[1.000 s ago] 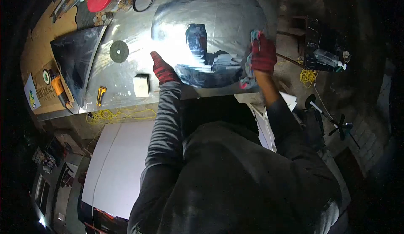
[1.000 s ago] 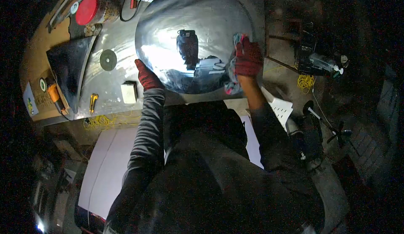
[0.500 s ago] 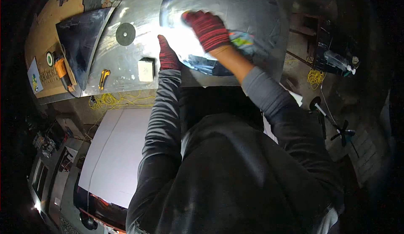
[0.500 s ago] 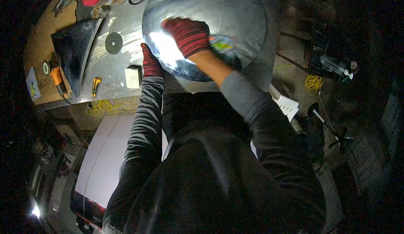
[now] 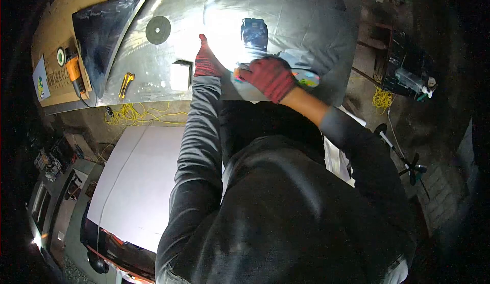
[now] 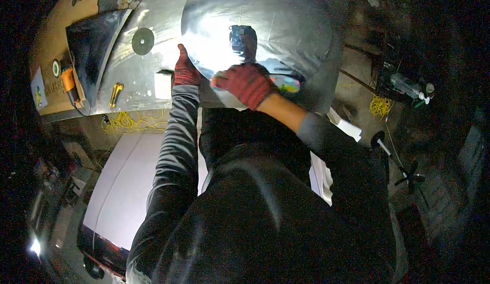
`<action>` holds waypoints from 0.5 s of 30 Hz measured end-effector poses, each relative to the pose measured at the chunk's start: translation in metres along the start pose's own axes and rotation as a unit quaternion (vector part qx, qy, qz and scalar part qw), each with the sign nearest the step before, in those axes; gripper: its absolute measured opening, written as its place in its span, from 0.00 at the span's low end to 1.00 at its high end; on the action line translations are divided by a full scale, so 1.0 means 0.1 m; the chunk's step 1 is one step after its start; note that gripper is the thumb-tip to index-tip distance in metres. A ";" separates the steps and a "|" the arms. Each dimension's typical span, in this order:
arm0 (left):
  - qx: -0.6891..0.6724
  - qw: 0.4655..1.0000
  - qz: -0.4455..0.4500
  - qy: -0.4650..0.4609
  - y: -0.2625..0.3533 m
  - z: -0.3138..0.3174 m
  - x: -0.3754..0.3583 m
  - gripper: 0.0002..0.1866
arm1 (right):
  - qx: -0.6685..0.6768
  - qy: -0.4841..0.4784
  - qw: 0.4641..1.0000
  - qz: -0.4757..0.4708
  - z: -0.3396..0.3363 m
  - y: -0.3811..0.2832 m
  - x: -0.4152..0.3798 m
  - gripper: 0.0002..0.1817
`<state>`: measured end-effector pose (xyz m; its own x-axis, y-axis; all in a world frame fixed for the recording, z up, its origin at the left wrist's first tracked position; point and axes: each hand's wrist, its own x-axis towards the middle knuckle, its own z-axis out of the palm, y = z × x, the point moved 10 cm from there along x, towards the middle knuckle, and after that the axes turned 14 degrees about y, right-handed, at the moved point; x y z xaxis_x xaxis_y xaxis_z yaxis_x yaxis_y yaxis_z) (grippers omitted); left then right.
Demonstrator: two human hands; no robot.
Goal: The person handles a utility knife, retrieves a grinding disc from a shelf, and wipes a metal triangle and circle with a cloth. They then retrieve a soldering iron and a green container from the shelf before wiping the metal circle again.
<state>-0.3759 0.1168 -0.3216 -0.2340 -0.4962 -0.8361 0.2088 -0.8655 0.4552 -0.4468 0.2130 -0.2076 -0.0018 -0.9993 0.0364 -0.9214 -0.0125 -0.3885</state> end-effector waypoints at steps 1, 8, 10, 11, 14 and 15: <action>0.009 1.000 0.016 0.010 -0.02 -0.12 0.16 0.37 | 0.007 -0.038 0.999 0.003 0.07 -0.02 0.23 0.09; -0.072 0.997 -0.020 -0.028 -0.29 -0.54 0.88 0.31 | 0.006 0.009 1.000 0.010 0.07 -0.04 0.57 0.10; -0.148 0.987 -0.019 -0.061 -0.17 -0.26 0.58 0.27 | 0.019 -0.047 0.999 0.001 0.26 -0.06 0.25 0.12; -0.152 0.986 -0.017 -0.062 -0.17 -0.25 0.58 0.27 | -0.008 -0.029 0.999 -0.039 0.27 -0.06 0.17 0.12; -0.168 0.979 -0.010 -0.116 -0.19 -0.22 0.57 0.27 | -0.031 -0.036 0.992 -0.113 0.14 -0.13 0.42 0.14; -0.167 0.982 -0.041 -0.082 -0.26 -0.25 0.55 0.27 | 0.008 -0.026 0.995 -0.094 0.15 -0.04 0.65 0.13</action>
<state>-0.3707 0.1131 -0.3871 -0.4079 -0.4532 -0.7926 0.4762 -0.8463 0.2388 -0.4372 0.1476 -0.2179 0.1903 -0.9798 0.0615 -0.8971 -0.1990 -0.3945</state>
